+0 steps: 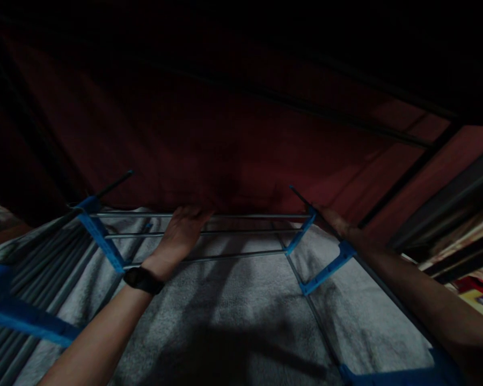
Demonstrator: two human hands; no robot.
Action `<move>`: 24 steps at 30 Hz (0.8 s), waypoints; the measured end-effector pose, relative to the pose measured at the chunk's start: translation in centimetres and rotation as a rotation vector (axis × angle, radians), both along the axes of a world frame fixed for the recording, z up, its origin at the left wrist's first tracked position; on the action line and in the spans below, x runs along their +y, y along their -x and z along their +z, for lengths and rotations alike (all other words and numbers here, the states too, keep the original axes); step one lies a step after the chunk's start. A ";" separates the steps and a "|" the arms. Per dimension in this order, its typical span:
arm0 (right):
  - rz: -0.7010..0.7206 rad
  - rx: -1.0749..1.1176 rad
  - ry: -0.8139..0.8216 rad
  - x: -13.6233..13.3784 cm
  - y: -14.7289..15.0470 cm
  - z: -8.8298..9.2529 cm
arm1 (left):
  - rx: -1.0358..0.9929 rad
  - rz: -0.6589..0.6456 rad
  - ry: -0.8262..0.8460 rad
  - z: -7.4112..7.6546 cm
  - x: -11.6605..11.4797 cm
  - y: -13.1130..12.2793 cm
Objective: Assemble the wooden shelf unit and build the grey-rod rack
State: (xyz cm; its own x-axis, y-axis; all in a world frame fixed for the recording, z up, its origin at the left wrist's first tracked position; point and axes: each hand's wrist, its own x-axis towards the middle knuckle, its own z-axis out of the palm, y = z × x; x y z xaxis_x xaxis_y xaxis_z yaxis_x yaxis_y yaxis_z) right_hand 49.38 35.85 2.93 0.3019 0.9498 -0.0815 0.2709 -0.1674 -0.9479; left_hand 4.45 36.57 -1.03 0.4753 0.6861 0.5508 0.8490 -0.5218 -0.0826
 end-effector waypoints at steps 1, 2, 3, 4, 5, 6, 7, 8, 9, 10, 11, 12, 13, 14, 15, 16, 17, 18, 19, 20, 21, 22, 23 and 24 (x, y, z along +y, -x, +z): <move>-0.008 0.008 0.005 0.1 0.4 -0.1 | 0.001 0.002 0.001 0.1 -0.1 0.1; -0.017 0.004 0.010 0.2 0.6 -0.1 | -0.004 0.002 0.006 0.3 -0.2 0.1; -0.022 -0.011 0.011 0.3 0.8 -0.1 | -0.009 0.002 0.013 0.4 -0.3 0.2; -0.024 -0.036 0.005 0.3 0.9 0.1 | -0.013 0.000 0.023 0.5 -0.4 0.2; -0.021 -0.067 -0.007 0.3 1.0 0.2 | -0.014 -0.003 0.031 0.6 -0.5 0.3; -0.014 -0.094 -0.019 0.2 1.1 0.4 | -0.017 -0.005 0.038 0.6 -0.6 0.3; -0.005 -0.114 -0.028 0.1 1.1 0.5 | -0.021 -0.007 0.042 0.5 -0.6 0.3; 0.005 -0.125 -0.034 0.0 1.3 0.6 | -0.028 -0.008 0.045 0.5 -0.5 0.4; 0.013 -0.132 -0.036 -0.1 1.4 0.7 | -0.036 -0.009 0.046 0.5 -0.5 0.4; 0.020 -0.137 -0.032 -0.2 1.5 0.8 | -0.043 -0.006 0.046 0.5 -0.4 0.4; 0.030 -0.142 -0.025 -0.2 1.6 0.8 | -0.043 0.000 0.045 0.5 -0.3 0.4; 0.040 -0.146 -0.019 -0.2 1.7 0.8 | -0.039 0.007 0.043 0.6 -0.2 0.4; 0.048 -0.148 -0.016 -0.2 1.8 0.7 | -0.029 0.012 0.042 0.6 -0.2 0.4; 0.061 -0.150 -0.016 -0.1 1.8 0.6 | -0.019 0.016 0.041 0.7 -0.1 0.4; 0.072 -0.153 -0.016 0.0 1.8 0.5 | -0.012 0.019 0.039 0.8 -0.1 0.4; 0.076 -0.160 -0.018 0.0 1.7 0.4 | -0.008 0.020 0.039 0.8 -0.1 0.5; 0.074 -0.168 -0.019 0.1 1.7 0.3 | -0.010 0.020 0.040 0.8 -0.1 0.5; 0.071 -0.175 -0.017 0.2 1.7 0.2 | -0.014 0.017 0.038 0.8 -0.1 0.5; 0.067 -0.179 -0.016 0.2 1.6 0.2 | -0.019 0.014 0.034 0.8 -0.1 0.6; 0.064 -0.181 -0.016 0.2 1.7 0.2 | -0.021 0.010 0.029 0.8 -0.2 0.6; 0.060 -0.183 -0.021 0.2 1.7 0.3 | -0.021 0.004 0.026 0.7 -0.2 0.7; 0.058 -0.188 -0.028 0.2 1.7 0.4 | -0.019 -0.002 0.026 0.7 -0.2 0.7; 0.057 -0.196 -0.036 0.1 1.8 0.5 | -0.016 -0.003 0.027 0.7 -0.3 0.7; 0.053 -0.205 -0.044 0.1 1.9 0.6 | -0.013 -0.002 0.032 0.7 -0.3 0.7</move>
